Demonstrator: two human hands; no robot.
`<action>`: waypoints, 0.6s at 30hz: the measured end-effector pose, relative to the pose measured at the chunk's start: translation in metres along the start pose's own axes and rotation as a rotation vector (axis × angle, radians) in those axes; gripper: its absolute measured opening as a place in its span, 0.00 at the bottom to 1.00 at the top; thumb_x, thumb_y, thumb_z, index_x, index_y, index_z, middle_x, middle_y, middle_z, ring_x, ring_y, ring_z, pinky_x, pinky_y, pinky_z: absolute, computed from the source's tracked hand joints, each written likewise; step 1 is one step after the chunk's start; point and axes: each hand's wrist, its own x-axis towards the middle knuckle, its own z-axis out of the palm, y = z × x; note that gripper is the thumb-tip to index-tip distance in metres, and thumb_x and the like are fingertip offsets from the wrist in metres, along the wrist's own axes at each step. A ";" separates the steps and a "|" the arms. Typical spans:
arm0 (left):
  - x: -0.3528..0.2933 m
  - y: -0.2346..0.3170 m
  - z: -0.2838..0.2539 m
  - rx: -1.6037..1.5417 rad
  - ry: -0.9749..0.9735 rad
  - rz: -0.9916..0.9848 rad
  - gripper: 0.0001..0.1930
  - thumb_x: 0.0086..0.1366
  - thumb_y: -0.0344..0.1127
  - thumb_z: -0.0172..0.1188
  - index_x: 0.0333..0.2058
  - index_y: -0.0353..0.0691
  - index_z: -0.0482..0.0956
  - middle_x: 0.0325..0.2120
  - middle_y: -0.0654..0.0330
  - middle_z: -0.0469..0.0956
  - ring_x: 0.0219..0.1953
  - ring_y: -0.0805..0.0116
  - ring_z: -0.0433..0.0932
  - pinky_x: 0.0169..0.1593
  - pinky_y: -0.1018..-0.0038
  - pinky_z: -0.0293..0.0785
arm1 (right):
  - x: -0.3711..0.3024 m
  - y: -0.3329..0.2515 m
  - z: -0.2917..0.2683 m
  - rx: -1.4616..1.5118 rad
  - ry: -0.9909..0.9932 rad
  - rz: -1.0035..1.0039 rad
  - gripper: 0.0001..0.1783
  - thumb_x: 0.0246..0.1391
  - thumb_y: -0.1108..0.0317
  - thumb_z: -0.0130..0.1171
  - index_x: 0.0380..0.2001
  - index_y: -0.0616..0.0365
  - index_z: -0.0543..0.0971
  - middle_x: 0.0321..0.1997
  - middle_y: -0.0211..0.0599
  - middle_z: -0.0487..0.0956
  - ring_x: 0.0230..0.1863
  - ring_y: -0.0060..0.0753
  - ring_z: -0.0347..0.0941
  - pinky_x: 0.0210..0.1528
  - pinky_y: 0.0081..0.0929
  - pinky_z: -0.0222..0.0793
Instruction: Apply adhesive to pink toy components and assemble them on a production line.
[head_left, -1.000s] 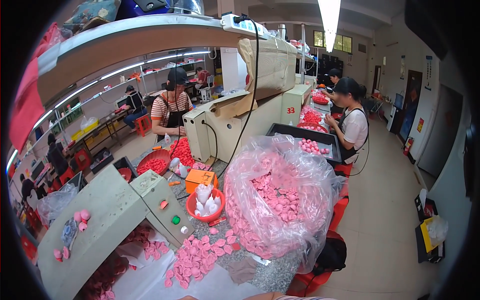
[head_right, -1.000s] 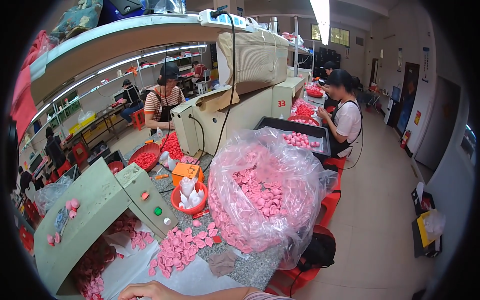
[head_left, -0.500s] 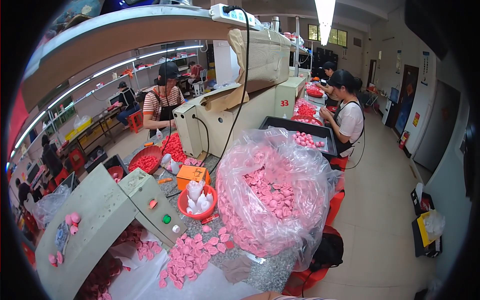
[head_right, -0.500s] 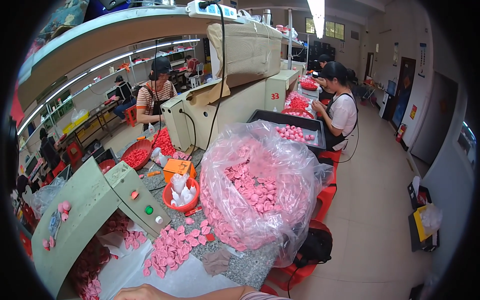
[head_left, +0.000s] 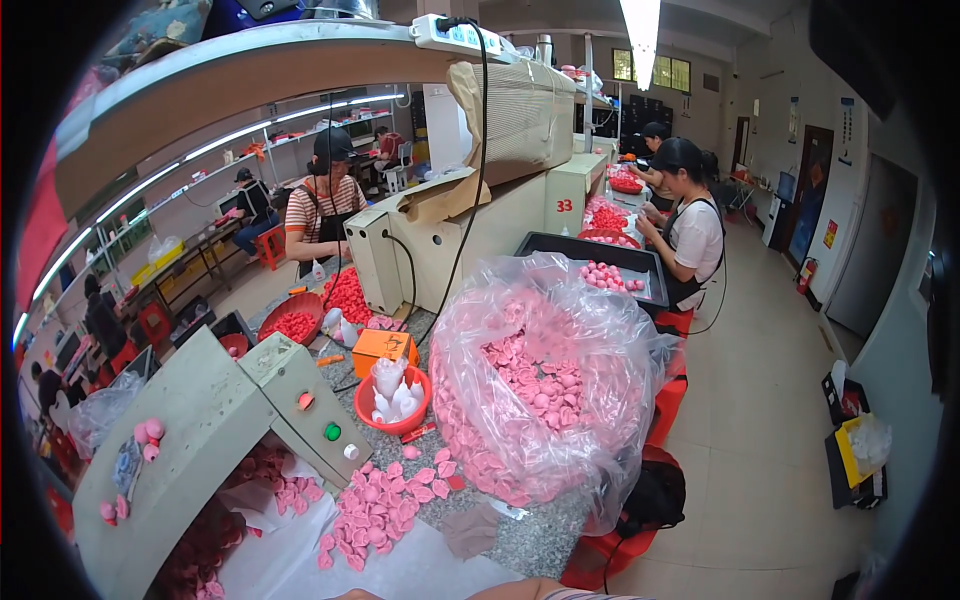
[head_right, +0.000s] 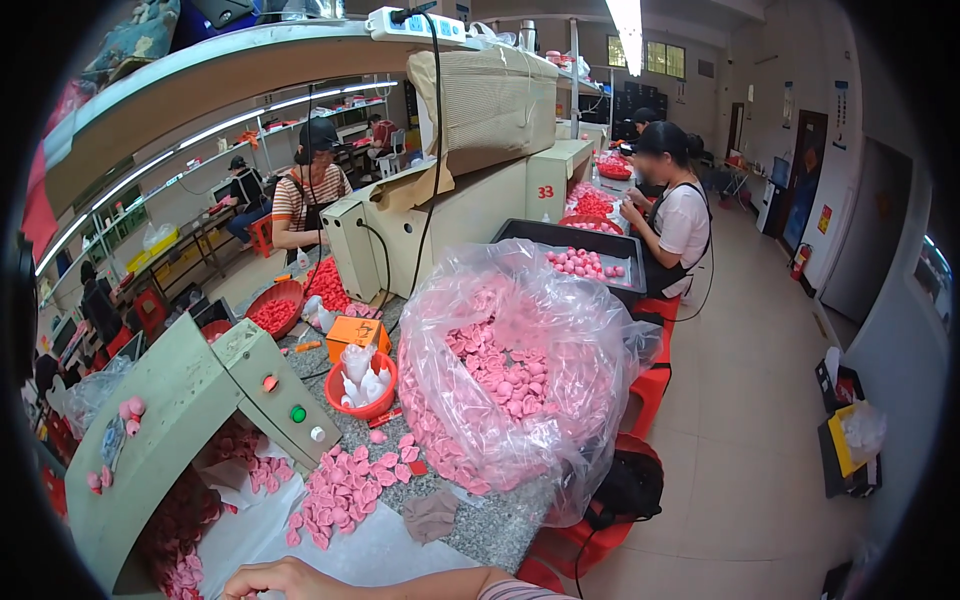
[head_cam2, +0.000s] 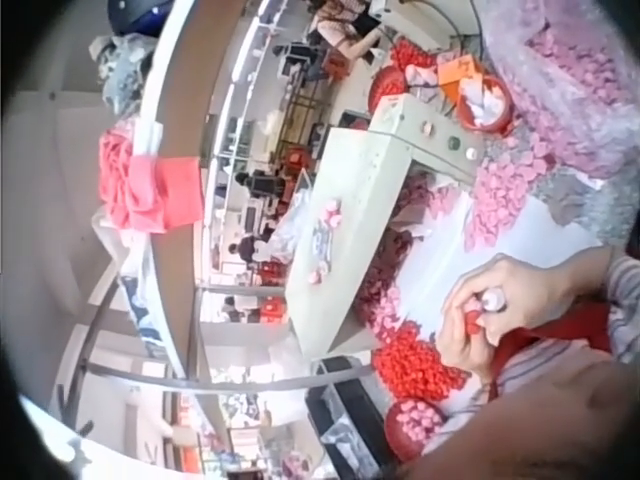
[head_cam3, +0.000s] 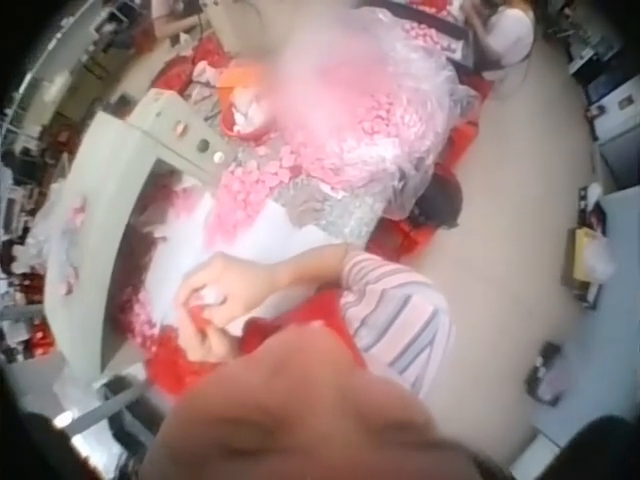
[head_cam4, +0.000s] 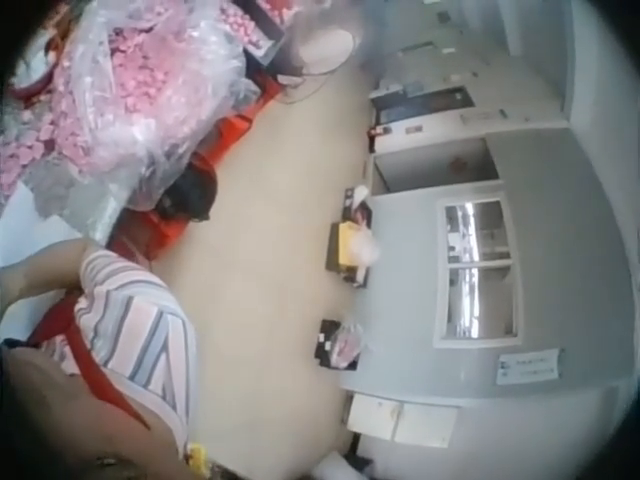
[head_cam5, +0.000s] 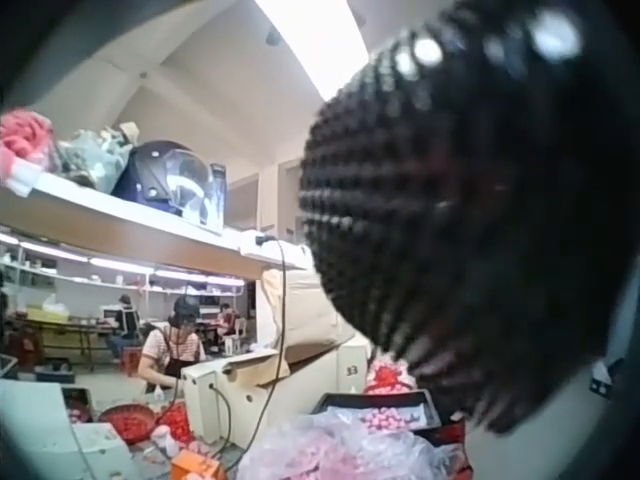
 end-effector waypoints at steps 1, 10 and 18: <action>0.002 0.003 0.000 -0.009 -0.023 -0.047 0.11 0.51 0.17 0.48 0.35 0.19 0.72 0.24 0.43 0.75 0.24 0.57 0.76 0.29 0.71 0.72 | -0.001 0.001 0.000 -0.002 -0.003 -0.003 0.18 0.36 0.74 0.56 0.37 0.62 0.75 0.36 0.41 0.76 0.39 0.31 0.73 0.42 0.25 0.69; 0.009 0.003 0.000 -0.007 -0.060 -0.006 0.12 0.51 0.17 0.50 0.37 0.21 0.72 0.26 0.43 0.76 0.26 0.53 0.76 0.31 0.71 0.73 | 0.001 0.008 0.002 0.024 0.005 0.038 0.18 0.37 0.74 0.55 0.37 0.62 0.75 0.36 0.40 0.76 0.39 0.29 0.73 0.44 0.24 0.68; -0.004 -0.017 -0.002 -0.005 -0.043 0.016 0.21 0.48 0.23 0.43 0.42 0.18 0.69 0.26 0.45 0.76 0.25 0.61 0.75 0.31 0.74 0.72 | 0.003 0.008 0.001 0.008 0.003 0.029 0.19 0.36 0.74 0.55 0.37 0.62 0.75 0.35 0.40 0.77 0.39 0.29 0.73 0.43 0.24 0.68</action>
